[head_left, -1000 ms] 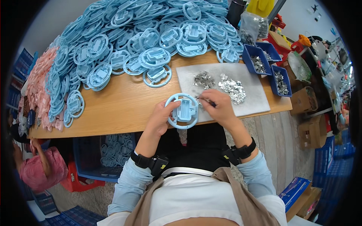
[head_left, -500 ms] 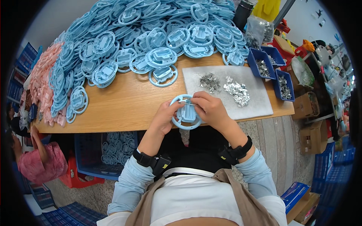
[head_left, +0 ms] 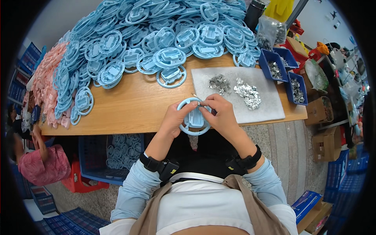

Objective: Manually assembling small metal pins or screws into a circular blue plastic housing unit.

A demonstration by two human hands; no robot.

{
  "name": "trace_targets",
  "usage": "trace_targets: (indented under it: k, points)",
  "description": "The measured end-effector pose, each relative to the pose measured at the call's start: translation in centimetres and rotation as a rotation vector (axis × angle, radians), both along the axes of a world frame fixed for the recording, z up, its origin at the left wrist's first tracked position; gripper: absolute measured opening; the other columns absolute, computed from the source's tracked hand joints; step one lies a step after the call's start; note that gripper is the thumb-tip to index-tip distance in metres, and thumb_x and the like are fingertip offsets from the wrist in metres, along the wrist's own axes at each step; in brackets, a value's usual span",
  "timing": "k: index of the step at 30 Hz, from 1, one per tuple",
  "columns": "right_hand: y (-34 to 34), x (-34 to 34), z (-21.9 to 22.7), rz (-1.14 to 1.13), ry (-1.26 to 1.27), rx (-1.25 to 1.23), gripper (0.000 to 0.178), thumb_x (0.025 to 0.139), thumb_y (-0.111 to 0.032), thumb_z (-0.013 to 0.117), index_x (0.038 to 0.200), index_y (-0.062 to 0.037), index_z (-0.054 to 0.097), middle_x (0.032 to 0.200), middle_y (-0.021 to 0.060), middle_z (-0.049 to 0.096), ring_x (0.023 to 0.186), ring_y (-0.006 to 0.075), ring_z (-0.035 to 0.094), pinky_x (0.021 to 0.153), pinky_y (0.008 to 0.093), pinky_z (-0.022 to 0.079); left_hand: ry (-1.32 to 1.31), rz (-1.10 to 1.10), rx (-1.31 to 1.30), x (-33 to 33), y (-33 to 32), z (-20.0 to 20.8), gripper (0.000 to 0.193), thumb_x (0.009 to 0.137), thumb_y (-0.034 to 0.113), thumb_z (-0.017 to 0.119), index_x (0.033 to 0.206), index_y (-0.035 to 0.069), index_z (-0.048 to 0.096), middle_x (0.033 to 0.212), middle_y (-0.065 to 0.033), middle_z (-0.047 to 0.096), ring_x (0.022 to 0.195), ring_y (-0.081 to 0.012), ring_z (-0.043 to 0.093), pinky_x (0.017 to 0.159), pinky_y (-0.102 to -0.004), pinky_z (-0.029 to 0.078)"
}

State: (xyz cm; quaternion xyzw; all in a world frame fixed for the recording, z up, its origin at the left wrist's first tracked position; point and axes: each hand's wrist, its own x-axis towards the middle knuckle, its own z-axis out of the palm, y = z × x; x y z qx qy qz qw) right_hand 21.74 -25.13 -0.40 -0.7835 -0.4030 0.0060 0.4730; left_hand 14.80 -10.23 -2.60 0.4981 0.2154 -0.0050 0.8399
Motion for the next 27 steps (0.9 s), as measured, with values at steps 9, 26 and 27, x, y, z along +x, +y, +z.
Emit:
trace_targets:
  k: [9,26,27]
  points:
    - [0.1,0.0,-0.8,-0.033,0.253,0.096,0.021,0.072,-0.008,0.063,0.092,-0.0038,0.067,0.082,0.0041,0.055,0.062,0.0084,0.048,0.054,0.0215,0.039,0.001,0.041,0.029,-0.2,-0.1,-0.2,0.027,0.080,0.018,0.063,0.098,-0.002,0.060,0.086,-0.0072,0.063,0.075,-0.0130,0.062,0.063,-0.0260,0.051]
    - [-1.1,-2.2,-1.2,-0.136,-0.194,-0.146,0.038,0.079,-0.007,0.055,0.117,-0.0086,0.053,0.075,0.0101,0.055,0.063,0.0280,0.058,0.054,0.0368,0.047,0.012,0.015,-0.102,-0.5,0.7,-0.7,0.024,0.081,0.016,0.060,0.100,0.001,0.056,0.086,-0.0062,0.061,0.071,-0.0137,0.061,0.058,-0.0268,0.052]
    - [-1.3,-2.6,-1.4,-0.124,-0.220,-0.191,0.038,0.079,-0.007,0.054,0.117,-0.0092,0.054,0.075,0.0092,0.055,0.061,0.0277,0.058,0.053,0.0363,0.047,0.016,0.001,-0.115,-0.6,0.7,-0.4,0.025,0.082,0.015,0.060,0.101,0.001,0.055,0.086,-0.0062,0.061,0.071,-0.0138,0.061,0.057,-0.0274,0.052]
